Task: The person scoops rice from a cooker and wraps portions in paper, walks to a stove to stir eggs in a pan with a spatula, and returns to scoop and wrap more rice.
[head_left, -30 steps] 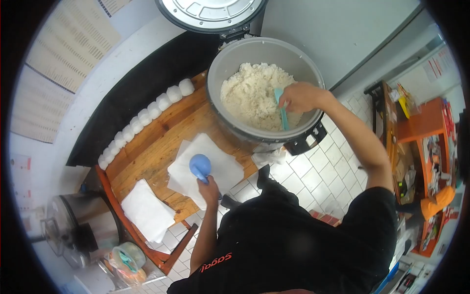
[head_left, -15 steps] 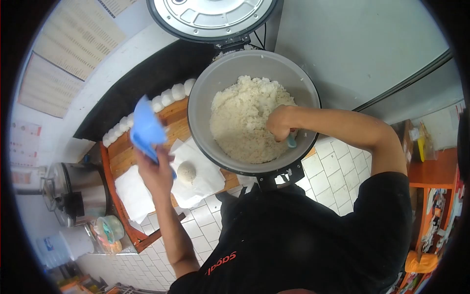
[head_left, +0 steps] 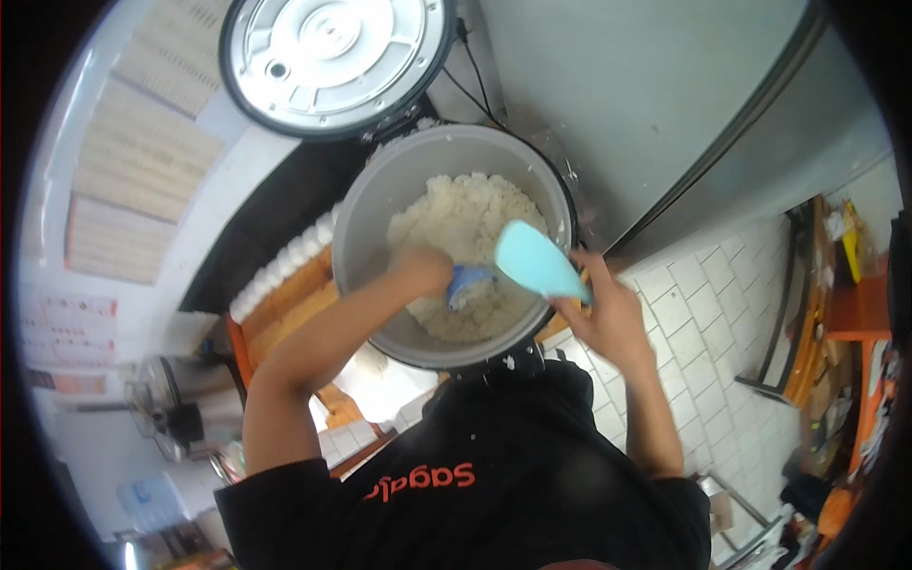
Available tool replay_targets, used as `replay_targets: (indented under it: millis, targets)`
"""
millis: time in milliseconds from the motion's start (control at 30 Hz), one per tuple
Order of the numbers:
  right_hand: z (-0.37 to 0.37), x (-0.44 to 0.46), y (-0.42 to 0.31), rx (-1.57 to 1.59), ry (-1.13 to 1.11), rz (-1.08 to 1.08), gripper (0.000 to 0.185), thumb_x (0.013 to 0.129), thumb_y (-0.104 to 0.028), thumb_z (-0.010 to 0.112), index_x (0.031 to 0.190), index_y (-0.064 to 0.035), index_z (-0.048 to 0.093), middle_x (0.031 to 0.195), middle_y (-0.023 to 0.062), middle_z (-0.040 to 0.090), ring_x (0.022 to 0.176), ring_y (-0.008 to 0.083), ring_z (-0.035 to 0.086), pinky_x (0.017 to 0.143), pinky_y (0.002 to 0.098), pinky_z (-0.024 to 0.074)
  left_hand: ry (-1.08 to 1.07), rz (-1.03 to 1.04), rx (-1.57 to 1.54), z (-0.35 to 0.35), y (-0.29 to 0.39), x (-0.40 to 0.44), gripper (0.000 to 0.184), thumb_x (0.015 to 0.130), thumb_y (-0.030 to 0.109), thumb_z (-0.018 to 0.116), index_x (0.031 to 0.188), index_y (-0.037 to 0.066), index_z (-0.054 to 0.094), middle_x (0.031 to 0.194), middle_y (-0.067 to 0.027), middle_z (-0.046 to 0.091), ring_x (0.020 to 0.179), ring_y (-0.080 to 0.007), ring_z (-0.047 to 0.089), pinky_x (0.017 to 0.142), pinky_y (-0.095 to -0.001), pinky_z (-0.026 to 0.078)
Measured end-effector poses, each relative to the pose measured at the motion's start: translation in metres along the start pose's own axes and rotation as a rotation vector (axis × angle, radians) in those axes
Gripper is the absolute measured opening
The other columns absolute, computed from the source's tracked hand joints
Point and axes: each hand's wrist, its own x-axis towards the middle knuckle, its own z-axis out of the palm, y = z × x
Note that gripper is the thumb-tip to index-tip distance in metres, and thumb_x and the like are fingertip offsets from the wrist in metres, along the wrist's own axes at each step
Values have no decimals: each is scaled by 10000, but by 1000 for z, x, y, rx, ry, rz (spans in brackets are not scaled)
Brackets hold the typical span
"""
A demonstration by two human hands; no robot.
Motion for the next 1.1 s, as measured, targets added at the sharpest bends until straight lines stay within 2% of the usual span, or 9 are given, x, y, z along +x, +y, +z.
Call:
replay_targets:
  millis: [167,300,500,600,700,800,900,1000,1100]
  targets:
    - [70,-45,9,696,178,365,682,796,-268,804,1281,11,414,900,109,629,745,177,626,659,322,498,-225,59,17,-16,15,-13,211,716,48,633,894,4,737,913,-187,708,855,-346,698,682,-432,546]
    - [113,-45,29,794,268,220,799,818,-335,791,1343,-3,288,920,35,509,741,94,451,647,249,426,-341,167,67,-8,17,-1,209,690,48,635,866,-1,737,895,-201,702,834,-362,690,658,-438,537]
    - [104,-42,32,733,255,160,812,790,-249,817,1346,42,302,1056,104,561,741,112,459,653,257,445,-305,176,46,-48,14,-16,202,694,103,701,873,22,746,849,-188,704,814,-341,689,693,-402,534]
    - [101,-42,26,753,262,176,808,792,-223,812,1354,45,297,1058,107,565,742,111,461,656,259,450,3,-19,3,-36,12,-12,158,779,160,640,824,47,742,850,-163,711,810,-319,698,684,-429,538]
    - [99,-42,26,749,237,171,796,795,-206,804,1356,44,298,1052,105,562,732,104,450,651,256,447,-38,76,228,-17,35,0,138,763,159,657,812,69,749,861,-163,713,811,-307,704,683,-425,542]
    - [99,-43,30,720,196,197,802,801,-199,794,1369,37,279,1097,142,574,809,143,527,689,276,471,-15,192,186,-13,27,3,143,747,123,646,812,42,745,856,-176,709,807,-306,702,672,-416,540]
    - [108,-40,33,694,314,110,858,809,-373,788,1377,29,286,1021,66,541,729,93,446,655,244,428,-295,218,262,-16,22,10,164,730,98,621,809,12,735,858,-194,703,773,-306,698,644,-410,533]
    - [100,-39,30,654,289,57,851,817,-256,777,1397,29,225,1289,241,518,1134,308,568,874,379,487,-453,366,363,-18,22,12,178,750,114,590,781,-4,720,802,-190,696,675,-292,680,599,-394,522]
    - [104,-39,35,650,259,65,866,822,-274,771,1414,22,212,1312,251,490,1161,333,553,907,397,477,-570,250,205,-25,17,10,199,791,153,581,741,-8,687,698,-150,671,565,-262,636,543,-369,502]
